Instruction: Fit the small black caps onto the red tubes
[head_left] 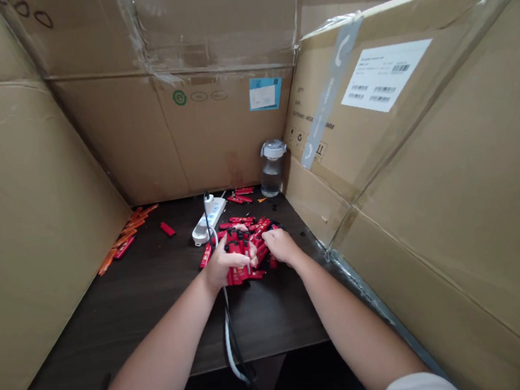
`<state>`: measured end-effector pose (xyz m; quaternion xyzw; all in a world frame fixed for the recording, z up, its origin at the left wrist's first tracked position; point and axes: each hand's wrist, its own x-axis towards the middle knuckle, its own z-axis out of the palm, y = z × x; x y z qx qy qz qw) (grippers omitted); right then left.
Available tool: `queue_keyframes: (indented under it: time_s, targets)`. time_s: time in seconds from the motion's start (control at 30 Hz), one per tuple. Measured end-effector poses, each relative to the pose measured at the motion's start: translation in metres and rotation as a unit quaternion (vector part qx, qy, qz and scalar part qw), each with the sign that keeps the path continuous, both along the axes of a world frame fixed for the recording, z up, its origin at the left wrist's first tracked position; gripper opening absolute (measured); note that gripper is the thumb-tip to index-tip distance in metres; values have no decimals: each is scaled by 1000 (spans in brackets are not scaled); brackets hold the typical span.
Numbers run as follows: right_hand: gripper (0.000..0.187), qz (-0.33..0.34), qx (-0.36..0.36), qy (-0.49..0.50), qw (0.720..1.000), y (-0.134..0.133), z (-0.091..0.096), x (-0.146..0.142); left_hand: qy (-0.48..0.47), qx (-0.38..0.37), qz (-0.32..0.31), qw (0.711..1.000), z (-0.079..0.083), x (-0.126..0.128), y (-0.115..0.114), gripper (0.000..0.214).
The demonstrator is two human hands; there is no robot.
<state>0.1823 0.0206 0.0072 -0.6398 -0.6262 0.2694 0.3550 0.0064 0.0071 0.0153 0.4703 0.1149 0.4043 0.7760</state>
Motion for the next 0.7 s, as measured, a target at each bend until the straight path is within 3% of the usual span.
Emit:
queue_keyframes:
  time_s: [0.2,0.33,0.47,0.53,0.7]
  targets:
    - [42,2,28,-51,998,2,-1,5,-69,-56,-14,996,2,-2,2,45]
    - [35,-17,99,32,994,-7,3,2,-66,-40,-7,997,1,-2,2,46]
    - [26,61,135,177,973,-20,10,-9,-28,43,-3,999,1,-5,1,52]
    - [22,85,138,192,968,-25,13,-15,1,105,0,994,4,-7,-1,56]
    - [16,71,153,204,964,-32,19,-22,100,231,3,968,17,-10,-10,58]
